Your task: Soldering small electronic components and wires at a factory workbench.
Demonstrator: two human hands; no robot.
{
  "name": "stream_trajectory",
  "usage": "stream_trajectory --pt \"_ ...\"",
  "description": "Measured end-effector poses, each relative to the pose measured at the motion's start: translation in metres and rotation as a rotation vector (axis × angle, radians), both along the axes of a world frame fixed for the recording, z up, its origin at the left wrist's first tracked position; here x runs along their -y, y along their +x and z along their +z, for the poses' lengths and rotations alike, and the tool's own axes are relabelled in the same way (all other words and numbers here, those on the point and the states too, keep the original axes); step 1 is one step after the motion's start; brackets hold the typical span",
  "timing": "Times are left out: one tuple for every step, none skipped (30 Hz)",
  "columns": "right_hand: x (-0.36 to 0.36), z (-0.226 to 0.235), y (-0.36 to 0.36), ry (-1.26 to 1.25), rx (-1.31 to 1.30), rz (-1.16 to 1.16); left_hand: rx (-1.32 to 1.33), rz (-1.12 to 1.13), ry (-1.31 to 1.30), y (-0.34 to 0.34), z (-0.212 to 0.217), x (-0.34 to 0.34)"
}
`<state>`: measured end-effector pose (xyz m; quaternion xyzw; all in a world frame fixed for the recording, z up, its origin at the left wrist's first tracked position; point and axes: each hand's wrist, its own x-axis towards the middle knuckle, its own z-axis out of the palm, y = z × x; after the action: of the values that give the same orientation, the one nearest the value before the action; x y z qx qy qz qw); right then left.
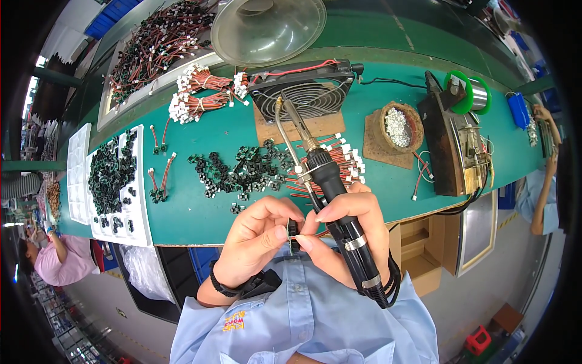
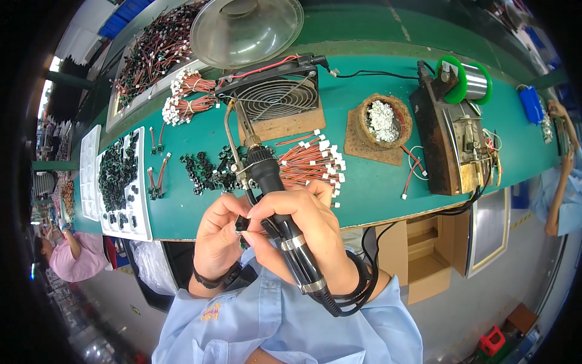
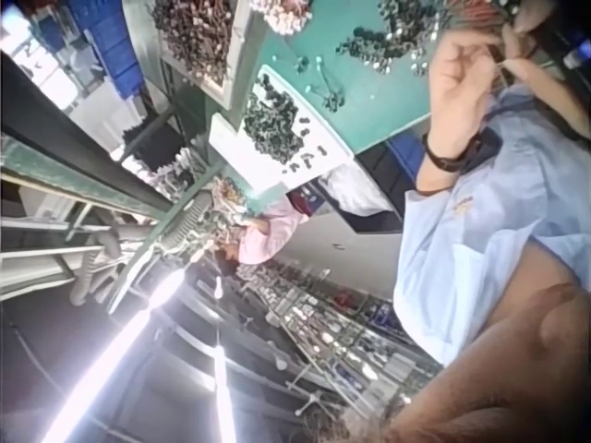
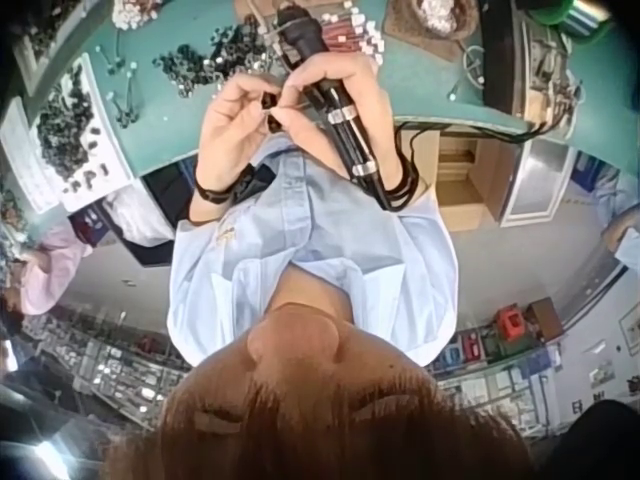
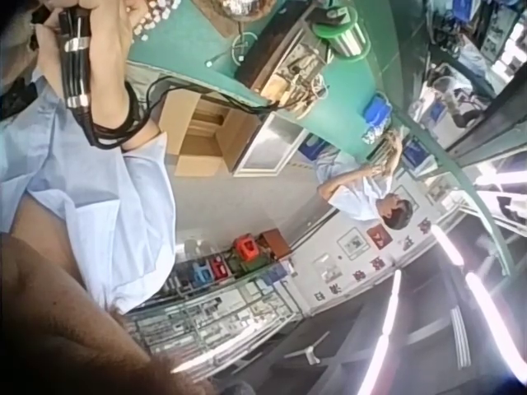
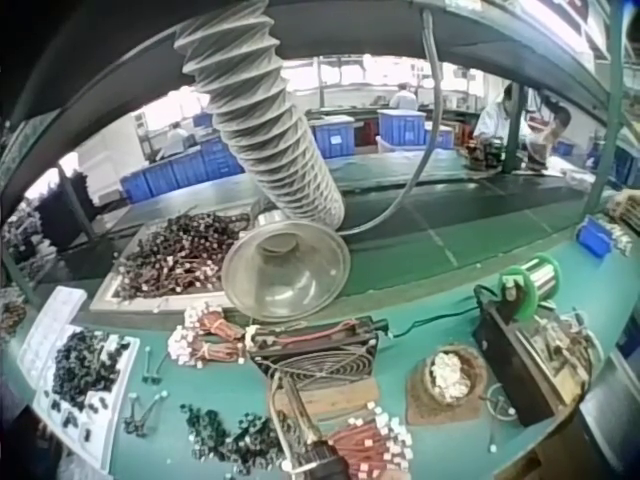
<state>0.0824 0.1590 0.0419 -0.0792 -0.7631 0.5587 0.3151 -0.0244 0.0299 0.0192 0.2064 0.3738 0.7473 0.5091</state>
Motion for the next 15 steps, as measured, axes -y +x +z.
stream_trajectory --pt "0.0003 -0.0001 -0.0001 -0.018 -0.002 -0.004 -0.001 0.000 0.002 -0.0001 0.0004 -0.0004" --pt "0.0003 0.0005 -0.0001 -0.019 -0.002 -0.005 -0.001 0.000 0.005 -0.0002 0.0007 -0.0007" --pt "0.0004 0.0018 0.0002 -0.014 0.002 -0.008 -0.003 0.000 0.008 0.0000 0.0008 -0.0009" --pt "0.0004 0.0031 0.0006 -0.009 0.007 -0.012 -0.003 -0.001 0.008 0.0000 0.0008 -0.0007" --pt "0.0005 0.0038 0.0008 -0.004 0.011 -0.016 0.003 -0.006 0.004 -0.0002 0.0007 -0.0002" --pt "0.0003 0.0034 0.0011 -0.004 0.011 -0.017 0.009 -0.011 0.001 -0.0005 0.0006 0.0004" --pt "-0.0001 0.0024 0.0014 -0.010 0.011 -0.004 0.015 -0.016 -0.003 -0.0008 0.0007 0.0009" --pt "-0.0010 0.0012 0.0014 -0.015 0.012 0.011 0.016 -0.015 -0.003 -0.0013 0.0007 0.0009" --pt "-0.0018 0.0005 0.0016 -0.021 0.012 0.026 0.020 -0.019 0.004 -0.0019 0.0009 0.0005" --pt "-0.0025 0.0009 0.0019 -0.021 0.013 0.026 0.023 -0.022 0.011 -0.0027 0.0013 0.0001" --pt "-0.0032 0.0021 0.0024 -0.026 0.023 0.026 0.027 -0.025 0.018 -0.0036 0.0018 -0.0002" --pt "-0.0039 0.0033 0.0028 -0.031 0.032 0.025 0.028 -0.025 0.019 -0.0048 0.0024 -0.0006" --pt "-0.0041 0.0038 0.0030 -0.036 0.042 0.027 0.017 -0.031 0.025 -0.0061 0.0033 -0.0006" --pt "-0.0037 0.0035 0.0034 -0.036 0.043 0.030 0.007 -0.037 0.031 -0.0074 0.0044 -0.0007" --pt "-0.0029 0.0028 0.0040 -0.074 0.048 0.042 -0.004 -0.043 0.038 -0.0085 0.0056 -0.0006"
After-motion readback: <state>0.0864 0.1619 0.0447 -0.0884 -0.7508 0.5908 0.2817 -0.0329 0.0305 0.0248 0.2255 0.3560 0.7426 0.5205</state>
